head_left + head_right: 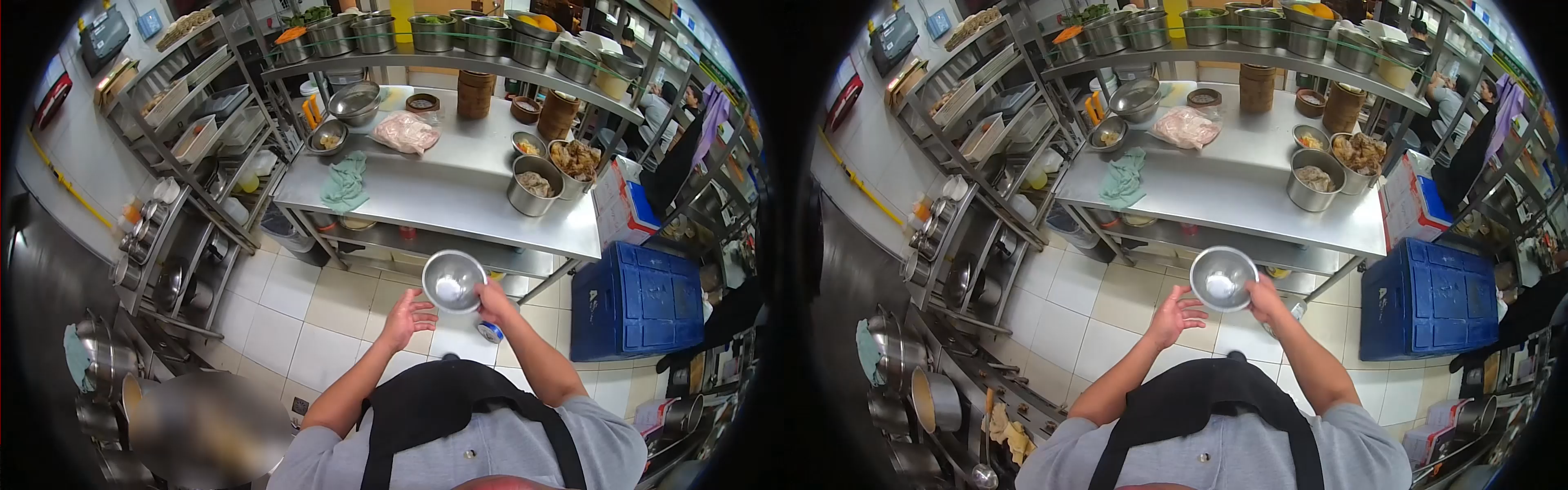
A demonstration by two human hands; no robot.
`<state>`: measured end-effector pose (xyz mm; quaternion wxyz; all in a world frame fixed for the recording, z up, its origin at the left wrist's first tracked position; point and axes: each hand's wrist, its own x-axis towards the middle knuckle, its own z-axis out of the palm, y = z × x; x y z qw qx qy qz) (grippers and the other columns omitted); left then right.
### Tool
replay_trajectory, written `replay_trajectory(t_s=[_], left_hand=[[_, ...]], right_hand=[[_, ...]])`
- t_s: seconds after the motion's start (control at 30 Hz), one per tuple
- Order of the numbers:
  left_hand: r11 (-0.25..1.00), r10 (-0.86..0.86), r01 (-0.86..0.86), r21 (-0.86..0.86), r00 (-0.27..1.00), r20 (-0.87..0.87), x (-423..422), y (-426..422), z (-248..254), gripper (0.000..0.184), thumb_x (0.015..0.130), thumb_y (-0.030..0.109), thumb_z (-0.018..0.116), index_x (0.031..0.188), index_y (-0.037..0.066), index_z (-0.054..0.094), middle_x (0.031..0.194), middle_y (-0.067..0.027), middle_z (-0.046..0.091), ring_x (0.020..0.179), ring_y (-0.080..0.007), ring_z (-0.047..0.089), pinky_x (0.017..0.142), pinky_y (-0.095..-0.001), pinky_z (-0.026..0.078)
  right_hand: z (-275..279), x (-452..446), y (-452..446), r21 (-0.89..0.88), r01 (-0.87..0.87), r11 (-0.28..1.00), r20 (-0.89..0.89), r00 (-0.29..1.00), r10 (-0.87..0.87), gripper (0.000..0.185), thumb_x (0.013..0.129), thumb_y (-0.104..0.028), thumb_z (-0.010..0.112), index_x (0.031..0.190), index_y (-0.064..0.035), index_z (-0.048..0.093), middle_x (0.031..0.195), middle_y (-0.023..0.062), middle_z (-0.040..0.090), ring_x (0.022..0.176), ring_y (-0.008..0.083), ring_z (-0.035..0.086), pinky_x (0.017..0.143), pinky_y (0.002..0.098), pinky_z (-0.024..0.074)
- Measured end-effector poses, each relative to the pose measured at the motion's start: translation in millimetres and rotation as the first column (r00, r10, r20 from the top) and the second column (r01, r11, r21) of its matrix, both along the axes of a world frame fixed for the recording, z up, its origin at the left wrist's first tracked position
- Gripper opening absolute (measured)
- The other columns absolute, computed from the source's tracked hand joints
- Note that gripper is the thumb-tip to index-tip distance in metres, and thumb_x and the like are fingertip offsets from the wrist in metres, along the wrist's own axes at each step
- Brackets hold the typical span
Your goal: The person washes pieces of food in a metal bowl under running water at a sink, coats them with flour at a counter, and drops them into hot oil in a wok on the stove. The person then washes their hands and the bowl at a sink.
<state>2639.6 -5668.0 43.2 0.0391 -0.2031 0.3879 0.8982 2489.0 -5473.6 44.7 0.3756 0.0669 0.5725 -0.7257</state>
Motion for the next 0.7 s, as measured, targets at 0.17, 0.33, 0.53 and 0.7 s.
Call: replay_trajectory(t_s=[0.17, 0.33, 0.53, 0.7], left_hand=[[0.971, 0.053, -0.036, -0.238, 0.996, 0.066, -21.6, -36.7, -6.5, 0.05, 0.1, 0.04, 0.05, 0.133, 0.004, 0.04, 0.113, -0.0181, 0.059, 0.092, -0.0287, 0.065, 0.075, -0.0402, 0.056], [0.908, 0.121, -0.063, -0.415, 0.986, 0.113, -52.1, -67.0, -25.8, 0.038, 0.097, 0.024, 0.057, 0.128, 0.004, 0.047, 0.11, -0.0138, 0.06, 0.087, -0.0231, 0.066, 0.07, -0.0335, 0.056], [0.628, 0.067, -0.079, -0.774, 0.997, -0.048, -123.3, -144.8, -27.6, 0.034, 0.093, 0.02, 0.061, 0.121, 0.002, 0.056, 0.107, -0.0103, 0.062, 0.086, -0.0185, 0.064, 0.072, -0.0315, 0.053], [0.216, 0.065, -0.194, -0.957, 0.981, -0.184, -215.1, -234.1, 1.6, 0.031, 0.089, 0.015, 0.064, 0.116, 0.0, 0.06, 0.103, -0.0112, 0.064, 0.091, -0.0178, 0.061, 0.079, -0.0308, 0.05]], right_hand=[[19.7, -97.1, -38.1, -0.151, 0.104, 0.983, -0.075, 0.99, -0.116, 0.041, 0.088, -0.002, 0.043, 0.128, 0.0029, 0.038, 0.117, 0.0198, 0.054, 0.096, 0.0329, 0.065, 0.07, 0.0458, 0.0625], [-8.6, -168.7, -77.9, -0.079, 0.211, 0.974, -0.107, 0.97, -0.218, 0.036, 0.096, -0.013, 0.048, 0.126, 0.0019, 0.035, 0.12, 0.019, 0.051, 0.101, 0.0334, 0.06, 0.078, 0.0482, 0.0601], [-17.3, -179.5, -93.5, -0.128, 0.333, 0.934, -0.061, 0.938, -0.342, 0.055, 0.096, -0.03, 0.059, 0.133, 0.0031, 0.035, 0.13, 0.0186, 0.039, 0.096, 0.0241, 0.05, 0.079, 0.0447, 0.0595], [-33.6, -162.8, -82.4, -0.104, 0.417, 0.903, -0.028, 0.906, -0.422, 0.054, 0.096, -0.038, 0.057, 0.13, 0.0015, 0.042, 0.124, 0.0153, 0.04, 0.103, 0.0252, 0.047, 0.079, 0.0453, 0.0582]])
